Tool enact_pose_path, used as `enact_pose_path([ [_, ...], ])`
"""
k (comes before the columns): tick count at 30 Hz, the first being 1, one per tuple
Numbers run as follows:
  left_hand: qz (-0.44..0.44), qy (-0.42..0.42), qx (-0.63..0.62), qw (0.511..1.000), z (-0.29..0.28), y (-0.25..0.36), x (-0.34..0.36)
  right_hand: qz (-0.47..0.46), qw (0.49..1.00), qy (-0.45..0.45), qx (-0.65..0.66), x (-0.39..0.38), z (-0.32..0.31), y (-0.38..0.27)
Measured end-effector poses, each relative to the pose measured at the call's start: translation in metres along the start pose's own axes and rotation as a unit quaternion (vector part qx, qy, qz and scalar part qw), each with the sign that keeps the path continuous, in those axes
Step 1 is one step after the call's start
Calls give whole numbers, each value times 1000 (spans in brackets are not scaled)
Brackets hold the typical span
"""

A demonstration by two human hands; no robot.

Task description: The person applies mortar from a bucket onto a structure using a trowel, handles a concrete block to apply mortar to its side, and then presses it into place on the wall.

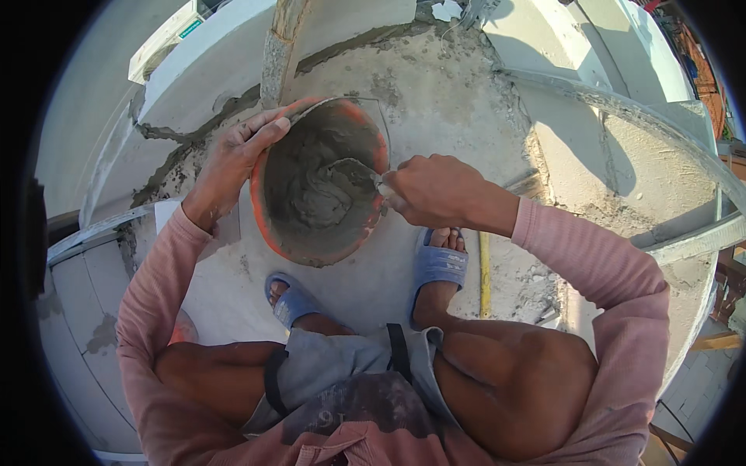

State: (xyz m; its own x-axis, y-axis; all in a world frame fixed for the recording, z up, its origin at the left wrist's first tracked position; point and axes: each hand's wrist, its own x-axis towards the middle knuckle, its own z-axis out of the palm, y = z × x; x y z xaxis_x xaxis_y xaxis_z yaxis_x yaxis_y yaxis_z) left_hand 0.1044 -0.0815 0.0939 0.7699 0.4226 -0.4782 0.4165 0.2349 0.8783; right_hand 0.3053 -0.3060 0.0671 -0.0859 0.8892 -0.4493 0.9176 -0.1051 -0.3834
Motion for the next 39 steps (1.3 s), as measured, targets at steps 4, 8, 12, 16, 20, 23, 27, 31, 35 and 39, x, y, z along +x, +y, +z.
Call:
enact_pose_path([
  [4, 22, 23, 10, 999, -6, -10, 4, -27, 997, -28, 72, 10, 5, 7],
  [8, 29, 35, 30, 998, -7, -12, 2, -65, 970, -39, 232, 6, 11, 9],
  [12, 17, 46, -5, 999, -17, -14, -4, 27, 906, -140, 399, -3, -10, 9],
  [16, 16, 103, 13, 994, -28, -24, -2, 63, 861, -153, 481, -10, 9, 29],
  [20, 27, 71, -24, 997, -29, -20, 1, 44, 873, -53, 482, -19, 40, 46],
  [23, 15, 75, -29, 997, -35, -26, 2, 13, 860, -1, 510, -24, 44, 46],
  [27, 4, 88, -35, 996, -47, -36, 7, 79, 863, -25, 498, -28, 21, 42],
  [31, 28, 65, -48, 996, -39, -28, 3, 85, 864, -35, 495, -30, 23, 41],
  [35, 8, 81, -14, 997, -39, -26, 2, 64, 835, -28, 546, -29, 40, 43],
  [39, 14, 71, -32, 997, -41, -26, 5, 81, 836, -40, 541, -33, 35, 47],
])
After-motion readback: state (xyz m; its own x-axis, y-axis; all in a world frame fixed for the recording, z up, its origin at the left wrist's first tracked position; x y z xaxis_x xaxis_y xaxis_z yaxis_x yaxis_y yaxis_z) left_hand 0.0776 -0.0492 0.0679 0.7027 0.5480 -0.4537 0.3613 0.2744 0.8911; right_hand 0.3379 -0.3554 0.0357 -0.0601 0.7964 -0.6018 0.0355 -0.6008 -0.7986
